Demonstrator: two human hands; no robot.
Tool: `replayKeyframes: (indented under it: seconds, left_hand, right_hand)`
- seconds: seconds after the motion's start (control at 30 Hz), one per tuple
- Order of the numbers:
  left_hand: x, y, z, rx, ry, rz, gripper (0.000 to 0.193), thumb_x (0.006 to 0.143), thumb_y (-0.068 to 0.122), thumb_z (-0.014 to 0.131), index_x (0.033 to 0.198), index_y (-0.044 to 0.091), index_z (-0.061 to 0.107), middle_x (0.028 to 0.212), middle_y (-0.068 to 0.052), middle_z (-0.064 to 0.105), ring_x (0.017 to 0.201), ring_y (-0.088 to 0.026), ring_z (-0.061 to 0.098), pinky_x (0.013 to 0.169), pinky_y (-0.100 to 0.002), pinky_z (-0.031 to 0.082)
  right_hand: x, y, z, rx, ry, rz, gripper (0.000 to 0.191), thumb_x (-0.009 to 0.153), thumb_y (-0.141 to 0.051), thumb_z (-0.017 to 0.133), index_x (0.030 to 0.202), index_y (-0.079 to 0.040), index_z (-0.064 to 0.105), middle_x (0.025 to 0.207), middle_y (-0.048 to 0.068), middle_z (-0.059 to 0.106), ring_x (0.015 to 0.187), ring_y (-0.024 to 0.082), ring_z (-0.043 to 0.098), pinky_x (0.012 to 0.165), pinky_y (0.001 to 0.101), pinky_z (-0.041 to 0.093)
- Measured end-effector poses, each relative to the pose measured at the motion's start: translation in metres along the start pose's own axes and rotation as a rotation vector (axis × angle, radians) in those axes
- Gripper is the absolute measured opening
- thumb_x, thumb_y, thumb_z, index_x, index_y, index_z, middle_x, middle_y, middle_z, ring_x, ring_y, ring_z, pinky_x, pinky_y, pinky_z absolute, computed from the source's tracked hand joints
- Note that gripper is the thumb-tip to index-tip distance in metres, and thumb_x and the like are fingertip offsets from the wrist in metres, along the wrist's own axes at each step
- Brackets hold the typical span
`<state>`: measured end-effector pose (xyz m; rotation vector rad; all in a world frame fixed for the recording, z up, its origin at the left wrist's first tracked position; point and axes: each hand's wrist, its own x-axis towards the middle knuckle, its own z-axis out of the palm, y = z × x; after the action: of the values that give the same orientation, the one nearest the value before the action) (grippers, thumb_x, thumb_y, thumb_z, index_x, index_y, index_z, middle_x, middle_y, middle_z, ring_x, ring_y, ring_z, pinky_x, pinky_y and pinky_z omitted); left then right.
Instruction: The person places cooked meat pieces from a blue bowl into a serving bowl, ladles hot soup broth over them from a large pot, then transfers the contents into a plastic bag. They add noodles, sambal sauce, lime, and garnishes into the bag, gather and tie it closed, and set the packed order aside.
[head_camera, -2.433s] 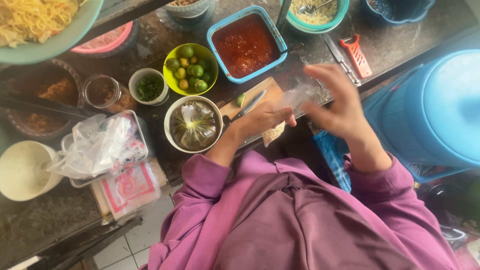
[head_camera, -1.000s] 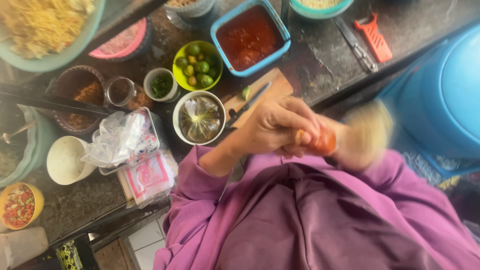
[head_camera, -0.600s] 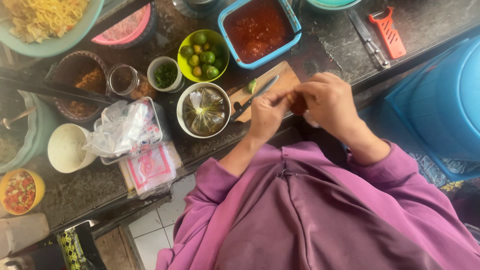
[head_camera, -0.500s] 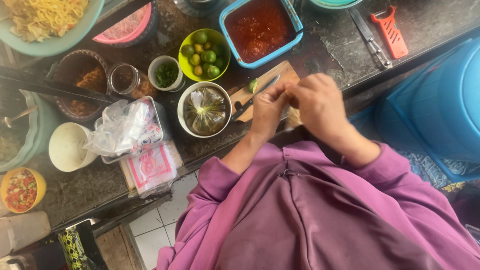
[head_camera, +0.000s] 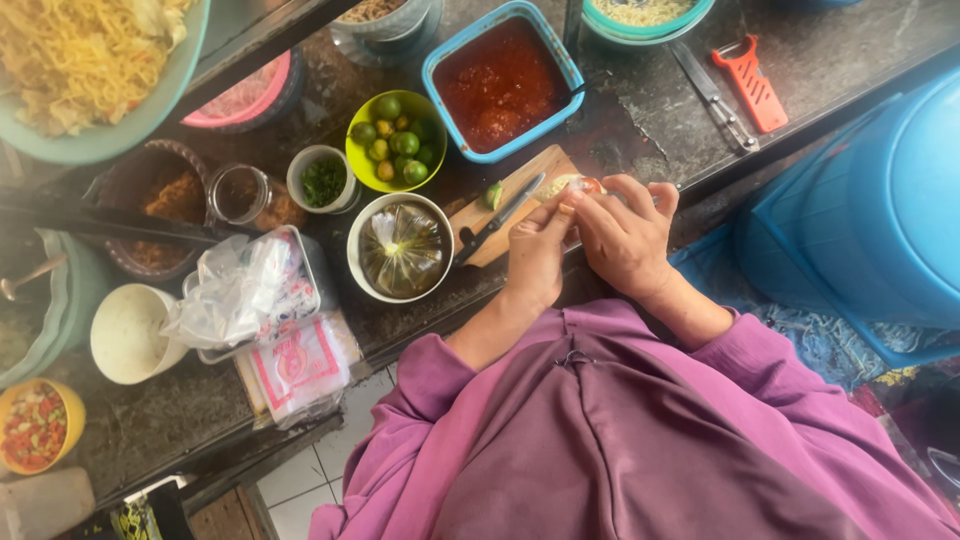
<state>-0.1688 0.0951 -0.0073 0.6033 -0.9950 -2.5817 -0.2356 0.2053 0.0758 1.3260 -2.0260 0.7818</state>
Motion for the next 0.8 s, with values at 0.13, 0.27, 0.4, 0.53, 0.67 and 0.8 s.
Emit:
replayKeyframes:
  seconds: [0.13, 0.27, 0.4, 0.53, 0.67, 0.8]
  left_hand:
    - [-0.001, 0.006, 0.003, 0.369, -0.046, 0.180, 0.020, 0.104, 0.011, 0.069, 0.122, 0.006, 0.077, 0.112, -0.009, 0.073, 0.094, -0.010, 0.066, 0.084, -0.025, 0.056]
    - [0.001, 0.036, 0.008, 0.825, -0.181, 0.562, 0.019, 0.095, 0.012, 0.079, 0.113, 0.013, 0.078, 0.116, -0.003, 0.066, 0.100, -0.014, 0.068, 0.086, -0.026, 0.059]
    - [0.007, 0.075, 0.015, 1.208, -0.302, 1.010, 0.023, 0.079, 0.010, 0.088, 0.098, 0.018, 0.080, 0.118, -0.002, 0.065, 0.126, -0.026, 0.053, 0.108, -0.038, 0.046]
    - [0.009, 0.091, 0.010, 1.183, -0.543, 0.802, 0.020, 0.080, 0.008, 0.084, 0.098, 0.016, 0.080, 0.129, -0.005, 0.065, 0.144, -0.030, 0.041, 0.119, -0.042, 0.039]
    - [0.017, 0.069, -0.008, 0.755, -0.724, 0.357, 0.013, 0.098, 0.014, 0.076, 0.106, 0.004, 0.079, 0.139, -0.008, 0.060, 0.147, -0.026, 0.039, 0.122, -0.043, 0.036]
    - [0.017, 0.017, -0.030, 0.051, -0.475, -0.227, 0.024, 0.101, 0.026, 0.072, 0.109, 0.004, 0.076, 0.125, 0.000, 0.066, 0.104, -0.017, 0.065, 0.092, -0.035, 0.055]
  right_hand:
    - [-0.001, 0.002, -0.003, 0.050, 0.022, 0.082, 0.035, 0.088, -0.001, 0.076, 0.120, -0.012, 0.069, 0.103, 0.000, 0.073, 0.106, 0.022, 0.064, 0.093, 0.0422, 0.035]
    - [-0.002, 0.002, 0.000, 0.202, 0.057, 0.226, 0.049, 0.085, 0.005, 0.071, 0.131, -0.006, 0.061, 0.102, 0.000, 0.071, 0.104, 0.024, 0.062, 0.094, 0.0406, 0.035]
    - [-0.006, -0.001, -0.003, 0.315, 0.000, 0.385, 0.063, 0.082, 0.007, 0.068, 0.142, -0.006, 0.054, 0.103, 0.002, 0.070, 0.106, 0.022, 0.063, 0.096, 0.0389, 0.035]
    - [-0.007, -0.002, -0.011, 0.559, -0.122, 0.642, 0.071, 0.080, 0.008, 0.065, 0.148, -0.004, 0.049, 0.097, 0.002, 0.069, 0.096, 0.013, 0.066, 0.089, 0.0386, 0.039]
    - [-0.005, 0.008, -0.014, 1.111, -0.235, 1.016, 0.068, 0.084, 0.003, 0.067, 0.149, -0.006, 0.048, 0.092, 0.000, 0.066, 0.087, 0.010, 0.067, 0.074, 0.0314, 0.054]
    - [-0.011, 0.015, -0.012, 0.935, -0.341, 0.726, 0.058, 0.091, 0.002, 0.075, 0.145, -0.005, 0.054, 0.094, 0.006, 0.068, 0.092, 0.015, 0.064, 0.087, 0.0342, 0.051]
